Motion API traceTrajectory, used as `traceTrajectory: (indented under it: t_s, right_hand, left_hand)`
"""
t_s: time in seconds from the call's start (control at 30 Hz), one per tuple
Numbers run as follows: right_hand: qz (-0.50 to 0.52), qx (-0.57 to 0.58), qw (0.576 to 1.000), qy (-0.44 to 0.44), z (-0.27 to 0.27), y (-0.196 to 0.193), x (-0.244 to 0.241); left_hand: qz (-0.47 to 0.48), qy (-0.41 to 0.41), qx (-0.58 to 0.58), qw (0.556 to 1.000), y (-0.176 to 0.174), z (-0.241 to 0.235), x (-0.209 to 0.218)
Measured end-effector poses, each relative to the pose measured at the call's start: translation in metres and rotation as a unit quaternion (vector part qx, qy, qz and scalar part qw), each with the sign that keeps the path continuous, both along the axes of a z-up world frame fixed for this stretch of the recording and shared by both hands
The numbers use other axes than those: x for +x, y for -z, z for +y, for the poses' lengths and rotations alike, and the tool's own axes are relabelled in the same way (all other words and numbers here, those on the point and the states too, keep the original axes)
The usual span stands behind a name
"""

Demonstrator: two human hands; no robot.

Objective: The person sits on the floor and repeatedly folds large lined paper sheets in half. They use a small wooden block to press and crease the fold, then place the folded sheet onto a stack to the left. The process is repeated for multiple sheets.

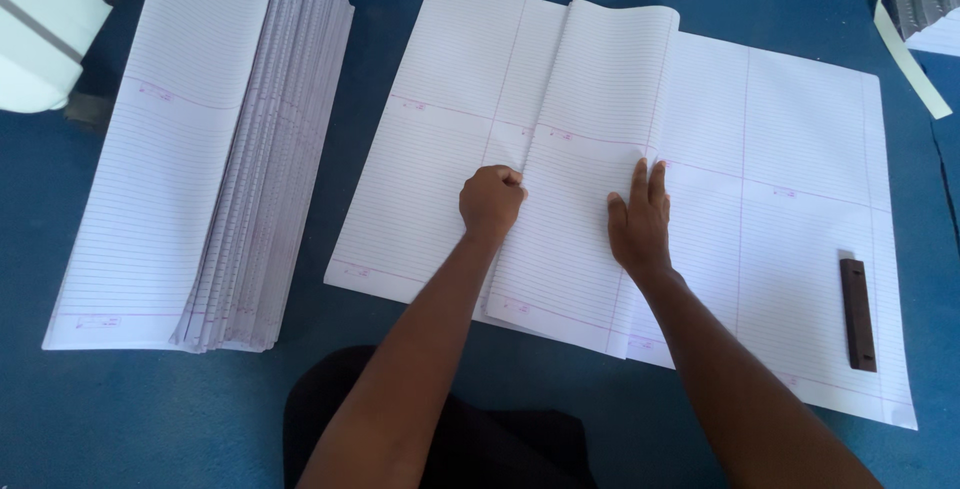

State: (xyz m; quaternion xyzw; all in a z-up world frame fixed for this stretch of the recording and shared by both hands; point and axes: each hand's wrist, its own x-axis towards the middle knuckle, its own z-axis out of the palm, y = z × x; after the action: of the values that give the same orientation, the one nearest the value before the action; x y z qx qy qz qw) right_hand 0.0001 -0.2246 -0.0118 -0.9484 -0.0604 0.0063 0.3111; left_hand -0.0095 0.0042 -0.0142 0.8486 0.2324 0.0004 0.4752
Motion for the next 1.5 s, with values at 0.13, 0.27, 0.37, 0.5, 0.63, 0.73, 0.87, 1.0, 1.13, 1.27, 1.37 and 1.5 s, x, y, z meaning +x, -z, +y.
traceTrajectory:
  t_s: [0.13, 0.27, 0.37, 0.5, 0.63, 0.73, 0.87, 1.0, 1.13, 1.27, 1.37, 1.5]
  right_hand:
    - [0.003, -0.008, 1.0, -0.001, 0.002, -0.002, 0.0]
    - [-0.011, -0.021, 1.0, -0.014, -0.001, 0.001, 0.0]
    - [-0.025, -0.043, 0.998, -0.033, -0.003, 0.005, -0.001]
    - [-0.033, -0.103, 0.993, -0.047, -0.004, 0.008, 0.0]
    - [-0.031, -0.142, 0.988, -0.046, -0.002, 0.004, 0.0]
    - [-0.033, -0.139, 0.989, -0.045, 0.0, -0.005, -0.002]
    - [0.029, -0.052, 0.998, -0.036, -0.011, -0.018, 0.002]
    - [0.014, -0.047, 0.997, -0.066, -0.065, -0.027, 0.016]
    - [0.025, -0.167, 0.985, -0.023, -0.145, -0.03, 0.023]
    - [0.184, -0.289, 0.926, 0.156, -0.222, -0.034, 0.025]
    - [0.234, -0.287, 0.894, 0.251, -0.269, -0.026, 0.015]
    - [0.291, -0.25, 0.888, 0.256, -0.308, -0.006, -0.001]
  left_hand:
    - [0.007, -0.004, -0.007, 1.0, 0.0, 0.001, 0.001]
    - [-0.001, 0.004, 0.001, 1.0, 0.003, 0.004, 0.003]
    - [0.003, 0.006, 0.005, 1.0, 0.006, 0.005, 0.006]
    - [-0.012, 0.003, 0.006, 1.0, 0.01, 0.003, 0.007]
    - [0.003, 0.03, 0.085, 0.996, 0.011, -0.004, 0.01]
    - [-0.001, 0.046, 0.111, 0.993, 0.007, -0.006, 0.013]
    - [-0.002, 0.084, 0.148, 0.985, 0.001, -0.012, 0.008]
    - [-0.007, 0.22, 0.317, 0.923, -0.002, -0.028, 0.01]
    - [-0.015, 0.294, 0.386, 0.874, -0.006, -0.036, 0.02]
    - [0.067, 0.329, 0.342, 0.878, -0.026, -0.035, 0.03]
    - [0.124, 0.354, 0.329, 0.867, -0.045, -0.036, 0.035]
    - [0.174, 0.376, 0.338, 0.845, -0.055, -0.041, 0.037]
